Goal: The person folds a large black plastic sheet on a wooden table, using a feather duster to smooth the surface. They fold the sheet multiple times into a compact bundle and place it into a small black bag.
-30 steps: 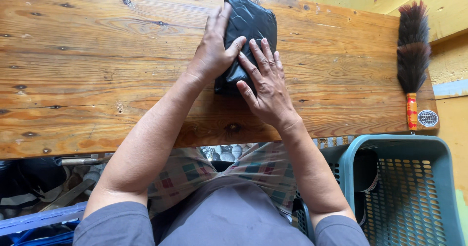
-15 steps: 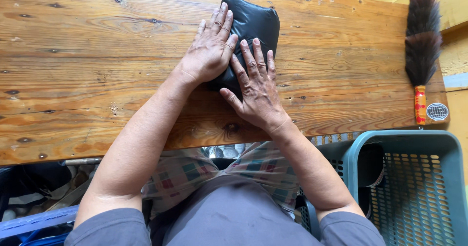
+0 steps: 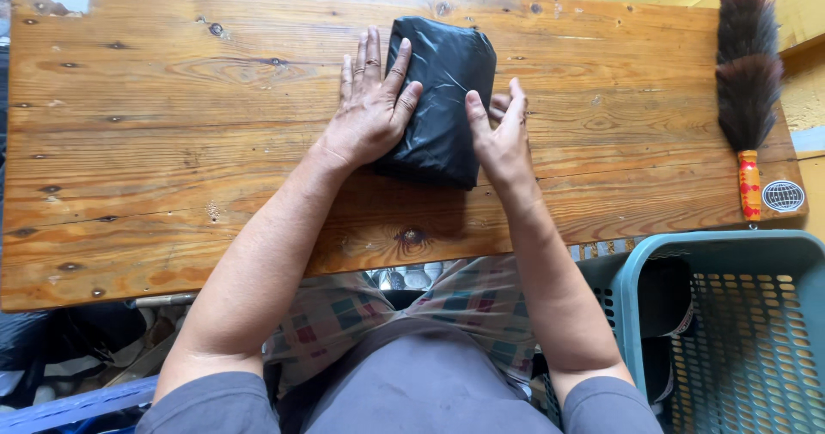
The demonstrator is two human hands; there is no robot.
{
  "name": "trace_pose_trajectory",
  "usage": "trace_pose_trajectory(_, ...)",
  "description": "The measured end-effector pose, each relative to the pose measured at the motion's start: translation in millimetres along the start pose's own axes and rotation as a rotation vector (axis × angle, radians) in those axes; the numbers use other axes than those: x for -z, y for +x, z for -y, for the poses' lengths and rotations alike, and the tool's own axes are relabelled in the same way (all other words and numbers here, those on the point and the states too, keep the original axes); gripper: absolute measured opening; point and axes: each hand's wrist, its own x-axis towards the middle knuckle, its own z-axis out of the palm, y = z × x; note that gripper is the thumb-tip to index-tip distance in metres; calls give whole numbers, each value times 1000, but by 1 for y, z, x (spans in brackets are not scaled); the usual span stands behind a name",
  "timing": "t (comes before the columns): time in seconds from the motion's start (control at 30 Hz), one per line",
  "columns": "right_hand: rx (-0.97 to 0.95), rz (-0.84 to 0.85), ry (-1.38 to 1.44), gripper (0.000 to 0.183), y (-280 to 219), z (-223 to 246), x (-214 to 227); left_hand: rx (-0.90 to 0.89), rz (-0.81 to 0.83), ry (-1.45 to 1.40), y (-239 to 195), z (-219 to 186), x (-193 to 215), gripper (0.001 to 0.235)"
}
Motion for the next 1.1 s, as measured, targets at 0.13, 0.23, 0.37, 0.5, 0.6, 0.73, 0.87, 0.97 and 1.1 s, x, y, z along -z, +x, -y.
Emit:
trace_pose_trajectory(0.13, -344, 17, 530, 104, 16, 1, -7, -28, 49, -88, -3, -5, 6, 71)
trace_pose_trajectory(0.23, -405, 47, 854, 62, 10, 14, -3, -106, 16, -294, -7, -9, 15, 68)
trace_pose_trajectory(0.37, -327, 133, 969, 52, -2, 12, -1, -145, 15, -427, -19, -34, 35, 64)
trace_pose_trajectory(0.5, -141, -32, 1002, 54, -11, 4, -2, 113, -36, -470, -21, -56, 44, 102)
trace_pose_trajectory(0.6, -125, -153, 1003, 45, -26, 29, -4, 345, 16, -456, -13, -51, 36, 87)
trace_pose_trajectory(0.73, -163, -92, 983, 38, -38, 44, 6, 402, 62, -410, -11, -51, 42, 66)
trace_pose_trajectory(0.87, 253, -97, 654, 44, -24, 13, 30, 322, 109, -330, -20, -70, 75, 73)
trace_pose_trajectory(0.97, 746, -386, -165, 81, -7, 16, 50, 241, 205, -157, -16, -81, 87, 77)
trace_pose_trajectory(1.1, 955, -72, -465, 52, 15, 17, 47, 159, 336, -13, -7, -89, 90, 81)
